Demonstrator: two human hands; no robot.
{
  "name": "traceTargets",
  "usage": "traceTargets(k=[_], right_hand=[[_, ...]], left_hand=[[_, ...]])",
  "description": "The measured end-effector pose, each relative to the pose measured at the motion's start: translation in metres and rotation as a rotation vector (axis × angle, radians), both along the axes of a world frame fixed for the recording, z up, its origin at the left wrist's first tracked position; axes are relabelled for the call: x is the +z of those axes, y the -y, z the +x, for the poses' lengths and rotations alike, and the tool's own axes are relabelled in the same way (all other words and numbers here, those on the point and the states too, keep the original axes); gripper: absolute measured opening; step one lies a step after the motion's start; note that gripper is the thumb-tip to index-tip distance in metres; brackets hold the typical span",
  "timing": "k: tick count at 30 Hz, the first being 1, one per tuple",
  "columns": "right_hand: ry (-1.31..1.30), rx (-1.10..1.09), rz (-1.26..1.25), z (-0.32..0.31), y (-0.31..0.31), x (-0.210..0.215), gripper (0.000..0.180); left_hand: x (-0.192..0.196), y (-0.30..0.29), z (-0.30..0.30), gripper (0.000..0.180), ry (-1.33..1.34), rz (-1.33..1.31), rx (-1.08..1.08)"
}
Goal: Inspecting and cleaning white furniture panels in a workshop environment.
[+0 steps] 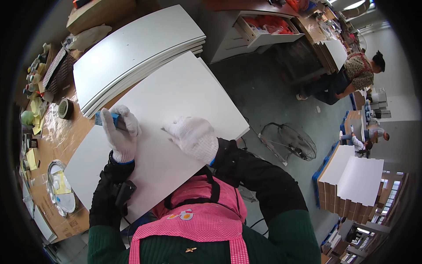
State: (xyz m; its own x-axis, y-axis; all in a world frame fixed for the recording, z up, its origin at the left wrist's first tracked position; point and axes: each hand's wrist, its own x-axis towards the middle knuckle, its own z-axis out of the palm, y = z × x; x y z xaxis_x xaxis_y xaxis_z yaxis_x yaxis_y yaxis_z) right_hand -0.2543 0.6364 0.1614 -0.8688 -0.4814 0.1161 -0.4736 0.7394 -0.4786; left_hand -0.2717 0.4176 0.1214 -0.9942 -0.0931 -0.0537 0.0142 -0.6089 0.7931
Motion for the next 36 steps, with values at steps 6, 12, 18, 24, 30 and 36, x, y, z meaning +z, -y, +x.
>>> traceTargets(k=[6,12,18,24,30,36], right_hand=[[-0.249,-0.503,0.381,-0.082,-0.132,-0.01,0.018],[-0.202,-0.204,0.012,-0.034,-0.011,-0.009,0.02],[-0.19,-0.213,0.117,-0.079,0.004,-0.031,0.022],[-0.237,-0.376,0.294,-0.118,-0.021,0.0,0.024],[-0.085,-0.064,0.01,-0.094,0.045,-0.029,0.024],[-0.195,-0.521,0.483,-0.168,-0.108,-0.021,0.025]], left_hand=[[0.0,-0.001,0.001,0.054,0.034,0.007,0.011],[0.0,-0.004,-0.002,0.054,0.004,-0.043,0.242],[-0.002,0.006,0.0,0.05,0.027,-0.102,0.311],[0.006,0.006,0.0,0.048,0.061,-0.097,0.288],[0.004,0.005,0.0,0.049,0.052,-0.084,0.284],[0.016,-0.006,-0.003,0.048,0.088,-0.066,0.282]])
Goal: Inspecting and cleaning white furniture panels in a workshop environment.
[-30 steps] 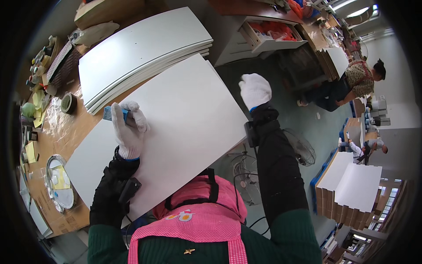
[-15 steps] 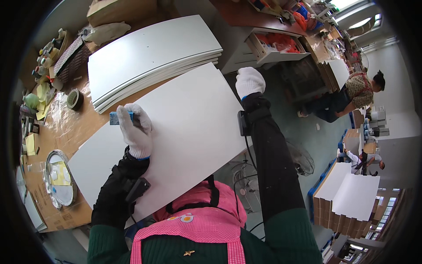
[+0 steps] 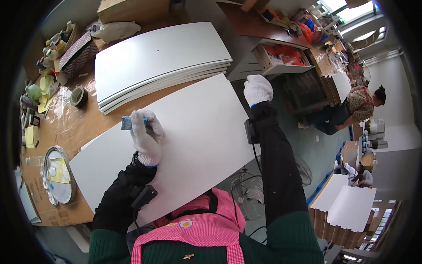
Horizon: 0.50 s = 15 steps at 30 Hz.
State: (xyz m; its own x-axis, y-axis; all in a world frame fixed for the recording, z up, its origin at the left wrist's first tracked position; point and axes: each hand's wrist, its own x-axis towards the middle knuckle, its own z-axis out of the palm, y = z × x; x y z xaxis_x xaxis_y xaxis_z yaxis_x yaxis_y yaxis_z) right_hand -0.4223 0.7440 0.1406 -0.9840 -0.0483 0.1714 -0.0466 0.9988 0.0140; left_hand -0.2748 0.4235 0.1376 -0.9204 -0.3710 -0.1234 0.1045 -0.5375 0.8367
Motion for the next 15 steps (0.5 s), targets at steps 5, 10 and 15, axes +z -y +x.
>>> traceTargets(k=[5,10,15], right_hand=[[0.04,0.486,-0.414,0.057,0.175,0.012,0.02],[0.044,0.382,-0.372,0.036,0.156,-0.009,0.019],[-0.076,0.09,0.009,-0.017,0.03,-0.001,0.021]], left_hand=[[-0.003,0.008,0.004,0.048,0.027,0.023,0.019],[-0.01,0.016,0.006,0.047,0.043,0.002,0.017],[-0.004,0.005,0.0,0.047,-0.009,0.029,-0.025]])
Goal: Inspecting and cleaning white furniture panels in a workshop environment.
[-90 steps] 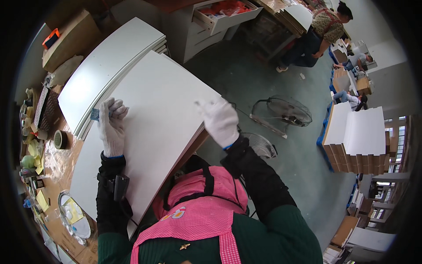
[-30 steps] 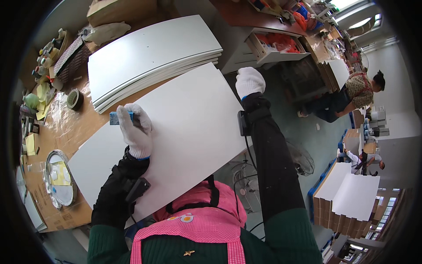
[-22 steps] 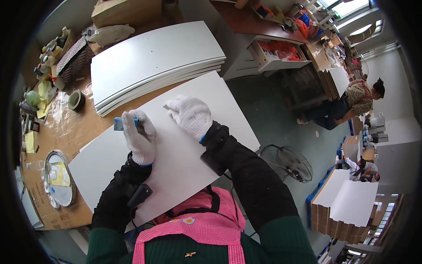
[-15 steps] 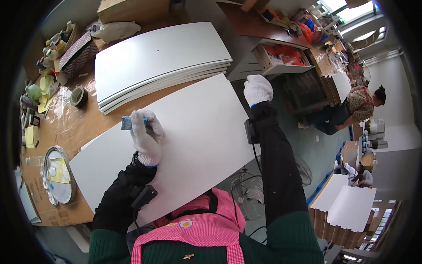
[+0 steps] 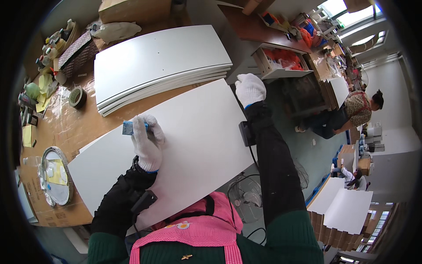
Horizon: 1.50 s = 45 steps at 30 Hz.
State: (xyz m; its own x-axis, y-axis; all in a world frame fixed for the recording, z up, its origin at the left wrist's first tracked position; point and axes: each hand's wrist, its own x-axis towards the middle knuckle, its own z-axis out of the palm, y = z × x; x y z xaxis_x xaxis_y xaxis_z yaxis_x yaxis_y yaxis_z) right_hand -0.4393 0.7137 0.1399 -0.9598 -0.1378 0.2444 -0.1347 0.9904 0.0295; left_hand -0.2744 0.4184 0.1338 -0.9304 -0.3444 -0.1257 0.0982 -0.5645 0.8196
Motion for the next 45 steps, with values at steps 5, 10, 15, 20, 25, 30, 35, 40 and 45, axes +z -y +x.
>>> traceTargets(k=[5,10,15,20,25,30,35,40,45], right_hand=[[0.234,0.462,-0.476,0.081,0.147,0.009,0.025],[0.128,0.216,-0.351,0.036,0.099,-0.002,0.023],[0.014,0.044,-0.095,-0.01,0.008,0.005,0.025],[0.234,0.515,-0.513,0.075,0.151,0.01,0.022],[0.001,0.277,-0.311,0.027,0.102,-0.006,0.02],[-0.017,-0.014,0.08,-0.008,0.017,0.007,0.018],[0.192,0.52,-0.424,0.075,0.159,0.001,0.017],[0.192,0.483,-0.416,0.056,0.143,-0.001,0.021],[0.058,0.017,0.044,-0.01,-0.017,0.006,0.026]], left_hand=[[-0.005,0.007,0.004,0.042,-0.011,0.012,0.018],[-0.005,0.01,0.006,0.044,0.04,0.025,0.034],[-0.005,0.002,0.002,0.045,0.019,0.001,-0.007],[-0.009,0.004,0.003,0.042,-0.024,0.048,0.013],[-0.009,0.01,0.007,0.043,0.001,0.005,0.021],[-0.008,0.001,0.001,0.044,-0.019,0.024,0.022],[-0.007,0.008,0.006,0.044,0.024,0.009,0.012],[-0.011,0.015,0.01,0.044,0.059,-0.01,0.038],[0.002,-0.003,0.003,0.045,0.008,-0.047,-0.038]])
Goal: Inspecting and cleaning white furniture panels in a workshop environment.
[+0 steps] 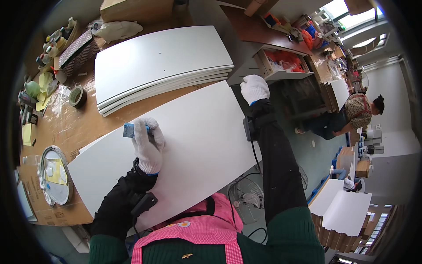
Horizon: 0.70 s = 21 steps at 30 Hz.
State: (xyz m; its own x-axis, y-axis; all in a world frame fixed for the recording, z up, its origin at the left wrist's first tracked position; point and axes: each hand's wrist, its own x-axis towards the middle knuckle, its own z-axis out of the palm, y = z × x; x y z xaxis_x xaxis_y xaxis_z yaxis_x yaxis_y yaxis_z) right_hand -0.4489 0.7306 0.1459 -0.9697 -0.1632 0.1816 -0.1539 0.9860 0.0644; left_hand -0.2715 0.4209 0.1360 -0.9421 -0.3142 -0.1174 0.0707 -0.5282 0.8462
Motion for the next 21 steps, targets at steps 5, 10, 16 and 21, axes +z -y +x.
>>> traceTargets(k=[5,10,16,21], right_hand=[[0.215,0.337,-0.503,0.092,0.151,0.003,0.02],[-0.102,0.333,-0.485,0.096,0.12,-0.029,0.021],[-0.053,0.02,-0.268,0.086,-0.005,0.006,0.024],[0.24,0.267,-0.549,0.196,0.091,0.016,0.025]], left_hand=[[-0.015,0.014,0.003,0.047,0.032,-0.051,0.064],[-0.011,0.012,0.003,0.049,0.024,-0.027,0.035],[-0.01,0.007,-0.001,0.048,0.038,-0.044,-0.001],[-0.009,0.007,0.0,0.047,0.001,-0.075,0.017]])
